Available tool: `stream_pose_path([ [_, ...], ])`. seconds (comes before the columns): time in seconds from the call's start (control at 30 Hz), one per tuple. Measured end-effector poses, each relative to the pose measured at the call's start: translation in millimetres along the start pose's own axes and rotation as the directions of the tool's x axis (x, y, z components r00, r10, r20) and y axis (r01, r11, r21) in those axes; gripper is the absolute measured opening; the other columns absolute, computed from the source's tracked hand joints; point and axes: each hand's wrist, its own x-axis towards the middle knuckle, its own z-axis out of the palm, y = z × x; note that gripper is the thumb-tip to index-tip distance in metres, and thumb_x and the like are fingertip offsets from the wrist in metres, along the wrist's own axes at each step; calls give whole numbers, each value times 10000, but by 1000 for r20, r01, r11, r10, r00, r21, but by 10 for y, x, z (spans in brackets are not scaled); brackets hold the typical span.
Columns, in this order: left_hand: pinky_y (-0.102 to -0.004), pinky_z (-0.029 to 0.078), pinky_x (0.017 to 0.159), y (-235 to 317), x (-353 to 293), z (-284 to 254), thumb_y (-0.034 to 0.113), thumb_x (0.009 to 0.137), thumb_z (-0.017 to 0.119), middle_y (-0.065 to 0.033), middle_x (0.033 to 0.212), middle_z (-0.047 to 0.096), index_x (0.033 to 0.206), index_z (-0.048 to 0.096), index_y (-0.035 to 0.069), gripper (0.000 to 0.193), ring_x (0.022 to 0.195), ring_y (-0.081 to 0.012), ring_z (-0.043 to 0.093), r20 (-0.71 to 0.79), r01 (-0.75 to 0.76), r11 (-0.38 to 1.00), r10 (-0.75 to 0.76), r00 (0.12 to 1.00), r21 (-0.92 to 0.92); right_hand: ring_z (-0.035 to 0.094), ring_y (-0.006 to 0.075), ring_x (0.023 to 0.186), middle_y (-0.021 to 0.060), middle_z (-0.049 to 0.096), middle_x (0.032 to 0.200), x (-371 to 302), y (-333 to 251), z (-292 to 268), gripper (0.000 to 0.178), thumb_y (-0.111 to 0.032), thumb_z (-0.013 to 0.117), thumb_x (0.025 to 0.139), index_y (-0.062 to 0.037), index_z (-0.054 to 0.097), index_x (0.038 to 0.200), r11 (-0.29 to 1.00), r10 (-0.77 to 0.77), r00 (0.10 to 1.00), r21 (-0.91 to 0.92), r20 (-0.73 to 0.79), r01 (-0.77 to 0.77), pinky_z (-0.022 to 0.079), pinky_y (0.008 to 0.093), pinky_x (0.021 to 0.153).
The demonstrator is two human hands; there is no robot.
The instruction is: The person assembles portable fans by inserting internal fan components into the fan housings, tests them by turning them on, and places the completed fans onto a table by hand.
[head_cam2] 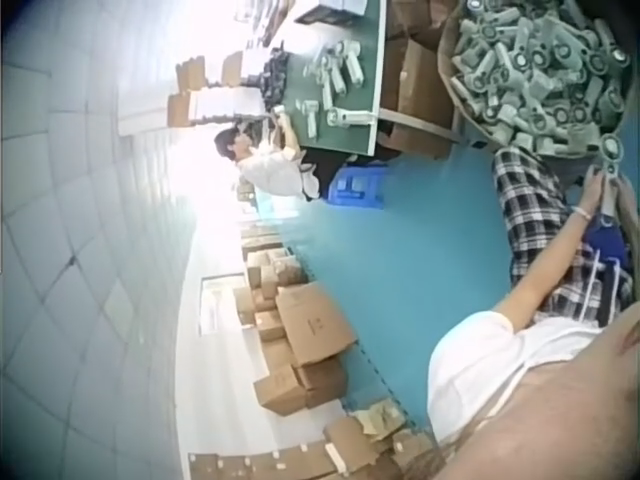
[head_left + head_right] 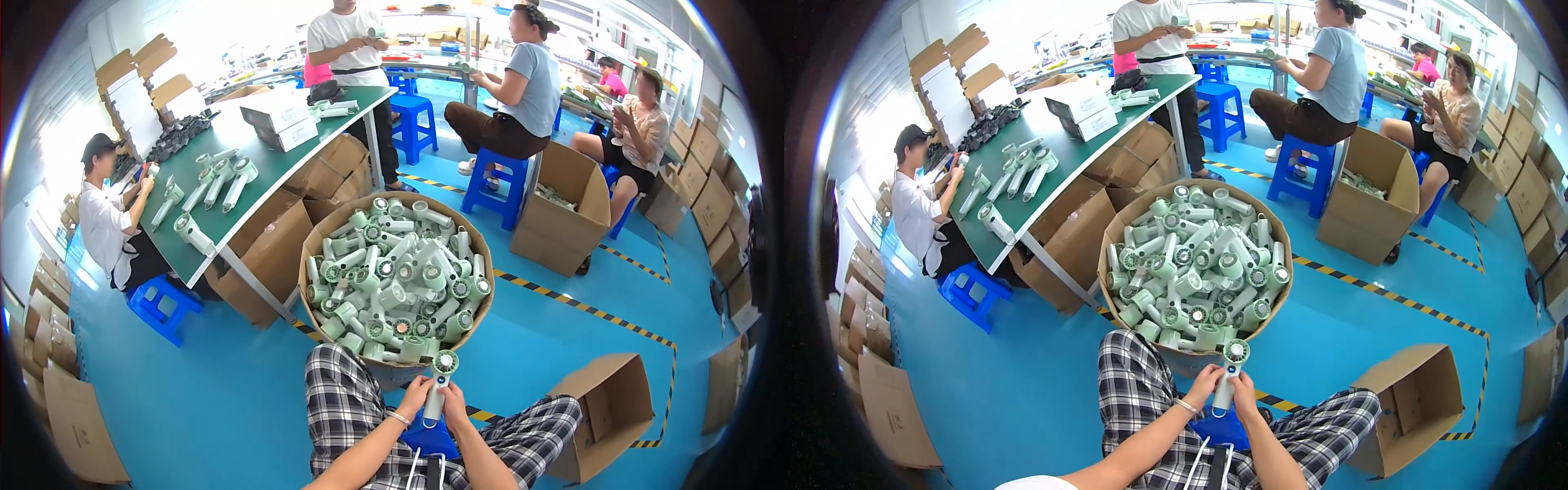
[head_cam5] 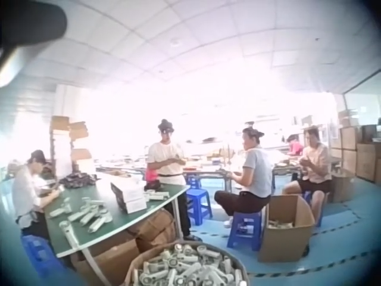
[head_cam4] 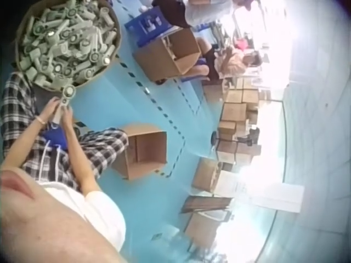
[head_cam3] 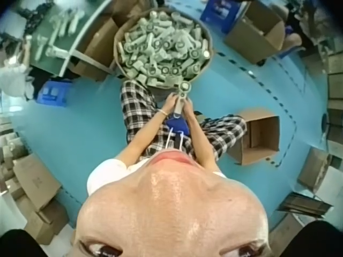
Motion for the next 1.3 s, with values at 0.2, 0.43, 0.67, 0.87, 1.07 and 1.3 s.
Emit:
stream_pose_path([
  [0.2, -239, 434, 647, 11, 2, -26, 215, 875, 547, -37, 819, 581, 947, 548, 15, 213, 723, -100, 532, 2, 24, 1000, -24, 1000, 9, 579, 179, 794, 106, 593, 920, 15, 17, -18, 299, -93, 501, 788, 26, 522, 1061, 1000, 8, 1000, -2, -11, -9, 468, 296, 710],
  [0.43, -233, 424, 623, 28, -27, 11, 212, 876, 543, -25, 806, 572, 932, 546, 23, 197, 702, -92, 518, 14, 39, 999, -39, 999, 6, 577, 178, 809, 102, 595, 939, -24, -15, -22, 302, -89, 503, 789, 28, 526, 1066, 1000, 10, 999, -9, -30, -10, 459, 288, 732],
  [0.67, -223, 414, 587, 27, -46, 62, 267, 895, 515, -13, 836, 564, 998, 548, 29, 261, 696, -78, 509, 29, 8, 996, -11, 1000, 85, 574, 170, 898, 102, 594, 1001, -64, -54, -44, 343, -96, 546, 822, 28, 482, 1135, 997, -72, 997, -38, 34, 73, 448, 284, 780],
  [0.87, -277, 445, 688, 430, -295, -131, 274, 873, 554, -64, 875, 625, 979, 583, 3, 292, 781, -101, 549, 47, -138, 986, 134, 990, 89, 588, 155, 848, 89, 574, 1022, -238, -357, 157, 483, -131, 515, 865, -49, 350, 1311, 990, 63, 956, -137, 286, -24, 479, 287, 737],
  [1.07, -218, 447, 589, 1178, -529, -522, 329, 877, 565, -21, 828, 576, 1049, 543, 18, 355, 701, -80, 547, -103, -293, 956, 291, 951, -10, 610, 194, 814, 152, 606, 977, -598, -533, 413, 519, -163, 497, 890, -59, 275, 1347, 999, 14, 937, -40, 350, 0, 493, 301, 728],
  [1.3, -291, 509, 521, 2731, -1050, -2071, 335, 905, 505, -126, 738, 622, 953, 566, -58, 401, 586, -177, 607, -450, -327, 945, 295, 843, 6, 607, 206, 855, 121, 612, 972, -391, -372, 41, 389, -181, 521, 861, -30, 440, 1210, 981, 26, 991, -194, 132, 0, 493, 297, 712],
])
